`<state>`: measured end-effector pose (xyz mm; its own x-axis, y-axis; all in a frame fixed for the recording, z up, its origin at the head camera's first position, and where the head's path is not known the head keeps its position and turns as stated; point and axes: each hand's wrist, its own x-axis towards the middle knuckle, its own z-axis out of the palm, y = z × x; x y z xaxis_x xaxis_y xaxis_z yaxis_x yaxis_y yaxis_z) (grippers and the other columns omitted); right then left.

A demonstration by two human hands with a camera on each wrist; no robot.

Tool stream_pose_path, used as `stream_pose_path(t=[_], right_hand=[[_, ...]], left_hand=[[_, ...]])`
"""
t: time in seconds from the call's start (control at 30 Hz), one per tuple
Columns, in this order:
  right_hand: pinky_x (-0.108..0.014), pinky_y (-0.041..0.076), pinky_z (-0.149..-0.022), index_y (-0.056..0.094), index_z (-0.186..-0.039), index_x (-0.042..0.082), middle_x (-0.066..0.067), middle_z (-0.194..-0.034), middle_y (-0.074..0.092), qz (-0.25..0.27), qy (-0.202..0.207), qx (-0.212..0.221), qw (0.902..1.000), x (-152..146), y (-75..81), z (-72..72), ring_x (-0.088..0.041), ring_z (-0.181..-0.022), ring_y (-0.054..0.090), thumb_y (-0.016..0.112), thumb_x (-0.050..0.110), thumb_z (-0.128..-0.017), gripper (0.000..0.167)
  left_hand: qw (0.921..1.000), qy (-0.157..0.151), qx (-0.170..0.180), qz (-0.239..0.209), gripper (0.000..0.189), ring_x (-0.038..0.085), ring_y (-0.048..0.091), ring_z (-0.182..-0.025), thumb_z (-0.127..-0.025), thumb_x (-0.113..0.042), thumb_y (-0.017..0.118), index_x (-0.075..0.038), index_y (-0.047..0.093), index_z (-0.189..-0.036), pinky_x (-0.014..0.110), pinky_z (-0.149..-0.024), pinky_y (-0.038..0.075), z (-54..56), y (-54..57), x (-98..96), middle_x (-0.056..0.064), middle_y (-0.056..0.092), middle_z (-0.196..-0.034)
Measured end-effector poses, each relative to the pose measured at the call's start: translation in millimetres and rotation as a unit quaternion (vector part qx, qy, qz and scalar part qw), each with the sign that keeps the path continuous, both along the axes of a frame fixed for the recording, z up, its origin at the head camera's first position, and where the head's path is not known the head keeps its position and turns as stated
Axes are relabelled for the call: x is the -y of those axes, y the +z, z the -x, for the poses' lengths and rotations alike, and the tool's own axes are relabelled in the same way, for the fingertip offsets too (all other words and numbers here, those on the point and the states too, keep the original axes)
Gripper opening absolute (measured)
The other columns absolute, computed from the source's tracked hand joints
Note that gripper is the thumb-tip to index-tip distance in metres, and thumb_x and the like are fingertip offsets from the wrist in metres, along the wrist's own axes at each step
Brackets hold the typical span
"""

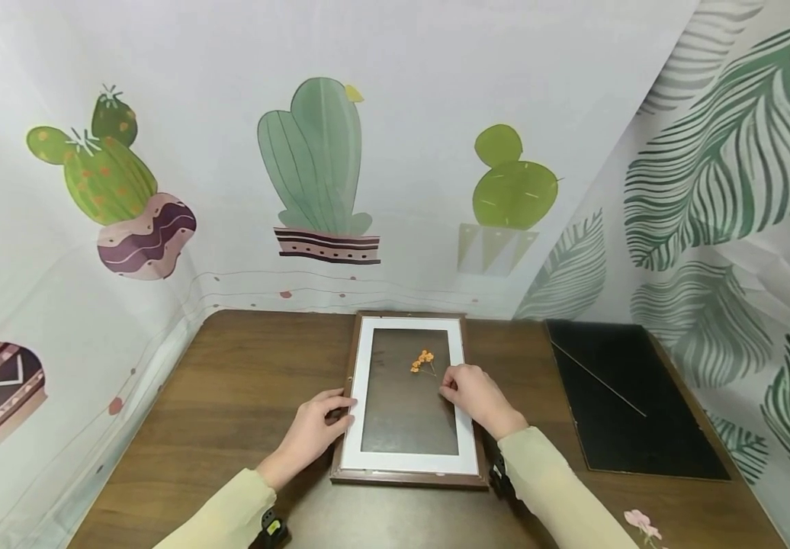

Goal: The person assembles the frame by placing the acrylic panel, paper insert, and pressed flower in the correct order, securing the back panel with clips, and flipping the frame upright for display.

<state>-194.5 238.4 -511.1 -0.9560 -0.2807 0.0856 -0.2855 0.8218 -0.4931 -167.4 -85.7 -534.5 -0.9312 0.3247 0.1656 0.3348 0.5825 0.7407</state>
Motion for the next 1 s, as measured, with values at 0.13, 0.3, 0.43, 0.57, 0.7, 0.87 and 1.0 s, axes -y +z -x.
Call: stream_pose_path(t=[0.13,0.3,0.43,0.57,0.7,0.87,1.0], right_hand=[[-0.026,0.046,-0.059,0.07,-0.08,0.013,0.008,-0.071,0.06,-0.001,-0.001,0.0,1.0,0.1,-0.3,-0.9,-0.007,-0.064,0.05,0.077,0.008,-0.093,0.016],[-0.027,0.046,-0.059,0.07,-0.08,0.013,0.007,-0.071,0.06,-0.008,0.001,0.007,0.9999,0.2,1.3,-1.8,-0.008,-0.064,0.05,0.076,0.008,-0.094,0.016],[-0.028,0.047,-0.061,0.069,-0.08,0.013,0.006,-0.072,0.06,-0.016,0.001,0.014,0.9998,1.0,3.2,-3.1,-0.008,-0.065,0.051,0.076,0.008,-0.093,0.016],[-0.028,0.047,-0.062,0.069,-0.081,0.013,0.006,-0.073,0.06,-0.021,0.002,0.02,0.9996,1.9,5.3,-4.0,-0.009,-0.067,0.052,0.075,0.006,-0.093,0.015],[-0.029,0.048,-0.063,0.069,-0.081,0.013,0.005,-0.074,0.06,-0.025,0.001,0.023,0.9994,2.4,6.7,-4.3,-0.009,-0.068,0.052,0.075,0.006,-0.093,0.015],[-0.03,0.048,-0.063,0.069,-0.08,0.014,0.006,-0.074,0.06,-0.03,0.001,0.022,0.9993,2.6,6.5,-3.8,-0.009,-0.068,0.052,0.075,0.006,-0.093,0.016],[-0.029,0.048,-0.062,0.069,-0.081,0.014,0.006,-0.074,0.06,-0.025,0.004,0.02,0.9995,1.5,6.6,-3.9,-0.009,-0.068,0.052,0.076,0.008,-0.093,0.015]], left_hand=[[1.0,0.0,0.001,-0.006,0.022,0.042,0.066,-0.118,-0.093,-0.005,0.076,-0.003,0.078,-0.114,0.039,-0.085,0.062,0.2,1.2,-0.7,0.03,0.062,-0.134],[1.0,0.0,0.001,-0.003,0.022,0.042,0.066,-0.118,-0.093,-0.005,0.076,-0.002,0.078,-0.114,0.039,-0.085,0.062,0.2,2.0,-1.2,0.03,0.063,-0.134],[1.0,0.0,-0.001,0.001,0.022,0.043,0.066,-0.118,-0.093,-0.005,0.076,-0.002,0.078,-0.115,0.04,-0.085,0.062,-0.2,1.9,-1.3,0.029,0.063,-0.134],[1.0,0.001,-0.001,0.001,0.022,0.043,0.066,-0.118,-0.093,-0.006,0.076,-0.002,0.078,-0.115,0.041,-0.085,0.061,-0.3,1.6,-0.8,0.029,0.063,-0.134],[1.0,0.002,-0.005,-0.001,0.022,0.042,0.066,-0.117,-0.093,-0.006,0.076,-0.002,0.078,-0.114,0.04,-0.085,0.062,0.1,1.2,-0.6,0.029,0.063,-0.133],[1.0,0.003,-0.005,-0.001,0.022,0.042,0.066,-0.117,-0.093,-0.006,0.076,-0.002,0.078,-0.114,0.04,-0.085,0.062,-0.4,1.4,-0.8,0.029,0.063,-0.134],[1.0,0.003,-0.004,0.003,0.022,0.042,0.066,-0.118,-0.093,-0.006,0.076,-0.003,0.078,-0.114,0.041,-0.086,0.061,-0.7,1.2,-1.0,0.029,0.063,-0.134]])
